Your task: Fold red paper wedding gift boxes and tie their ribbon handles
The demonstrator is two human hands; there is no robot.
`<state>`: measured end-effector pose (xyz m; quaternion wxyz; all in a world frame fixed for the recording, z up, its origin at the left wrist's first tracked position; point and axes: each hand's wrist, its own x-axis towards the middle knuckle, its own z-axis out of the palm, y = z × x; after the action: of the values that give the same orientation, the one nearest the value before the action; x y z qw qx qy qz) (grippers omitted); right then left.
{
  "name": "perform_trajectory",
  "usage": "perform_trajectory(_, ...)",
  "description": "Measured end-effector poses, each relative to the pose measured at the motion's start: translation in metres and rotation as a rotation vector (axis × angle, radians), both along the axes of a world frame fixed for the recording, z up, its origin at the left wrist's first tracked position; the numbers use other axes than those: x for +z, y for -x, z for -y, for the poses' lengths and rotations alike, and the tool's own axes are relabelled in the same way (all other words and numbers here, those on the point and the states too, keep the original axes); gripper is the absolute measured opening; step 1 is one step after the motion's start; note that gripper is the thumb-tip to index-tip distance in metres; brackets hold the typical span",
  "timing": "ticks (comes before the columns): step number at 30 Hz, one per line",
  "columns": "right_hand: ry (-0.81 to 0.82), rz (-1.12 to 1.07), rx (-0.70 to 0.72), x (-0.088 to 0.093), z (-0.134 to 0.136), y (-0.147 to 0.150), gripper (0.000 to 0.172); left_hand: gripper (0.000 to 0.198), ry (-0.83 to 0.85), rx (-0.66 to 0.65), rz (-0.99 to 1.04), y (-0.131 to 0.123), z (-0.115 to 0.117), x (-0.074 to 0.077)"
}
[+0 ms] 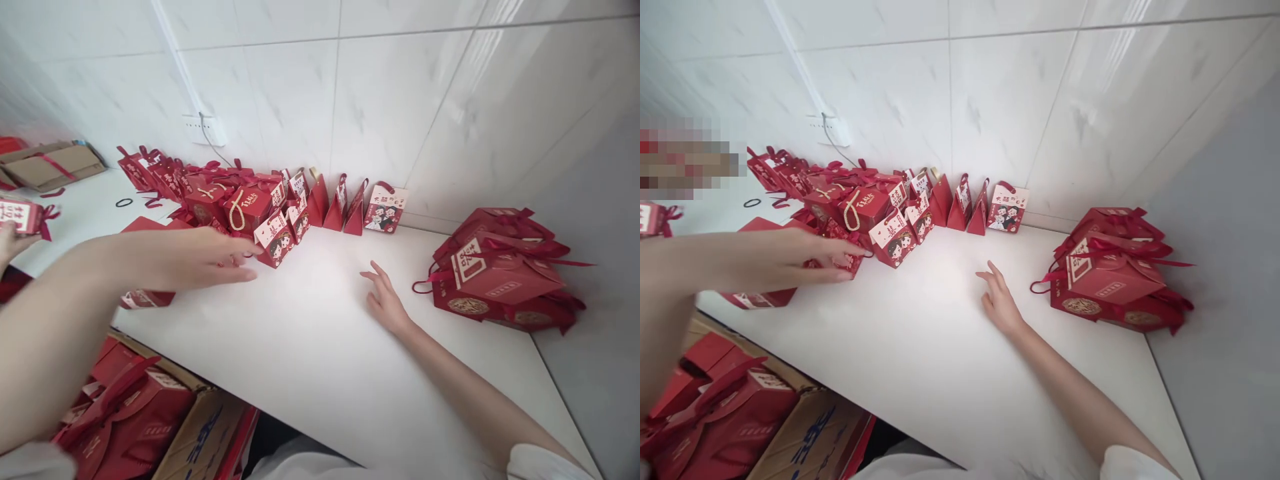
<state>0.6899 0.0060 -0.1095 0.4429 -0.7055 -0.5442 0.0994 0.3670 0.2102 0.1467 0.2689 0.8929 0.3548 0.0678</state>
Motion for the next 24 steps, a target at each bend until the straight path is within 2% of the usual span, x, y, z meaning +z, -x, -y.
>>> perform_trajectory(3,0.013,0.071,-0.002,0.026,-0.040,-0.016,0.043,0.066,-0.014,-0.021,-0.021,-0.058,0.024,0.016)
perform_trajectory(5,-0.004,0.075,-0.082,0.051,-0.075,-0.031,0.045,0.066,-0.030,-0.049,-0.022,-0.090,0.040,0.028)
perform_trajectory(7,-0.045,0.028,-0.169,0.075,-0.111,-0.045,0.047,0.065,-0.033,-0.130,-0.040,-0.113,0.056,0.034)
perform_trajectory(9,-0.070,-0.060,-0.239,0.095,-0.143,-0.056,0.048,0.066,0.004,-0.273,-0.081,-0.128,0.070,0.028)
perform_trajectory(11,-0.041,-0.142,-0.274,0.108,-0.166,-0.066,0.052,0.067,0.069,-0.388,-0.113,-0.138,0.079,0.010)
perform_trajectory(13,0.019,-0.178,-0.292,0.115,-0.180,-0.075,0.058,0.068,0.122,-0.420,-0.139,-0.144,0.083,-0.012)
perform_trajectory(15,0.054,-0.184,-0.302,0.118,-0.183,-0.083,0.058,0.068,0.161,-0.452,-0.171,-0.148,0.083,-0.030)
perform_trajectory(17,0.051,-0.182,-0.320,0.119,-0.177,-0.089,0.053,0.069,0.175,-0.474,-0.193,-0.150,0.078,-0.040)
perform_trajectory(20,0.032,-0.184,-0.386,0.119,-0.155,-0.091,0.047,0.070,0.154,-0.442,-0.200,-0.151,0.066,-0.044)
perform_trajectory(24,-0.003,-0.192,-0.433,0.129,-0.107,-0.085,0.042,0.072,0.092,-0.300,-0.230,-0.152,0.048,-0.048)
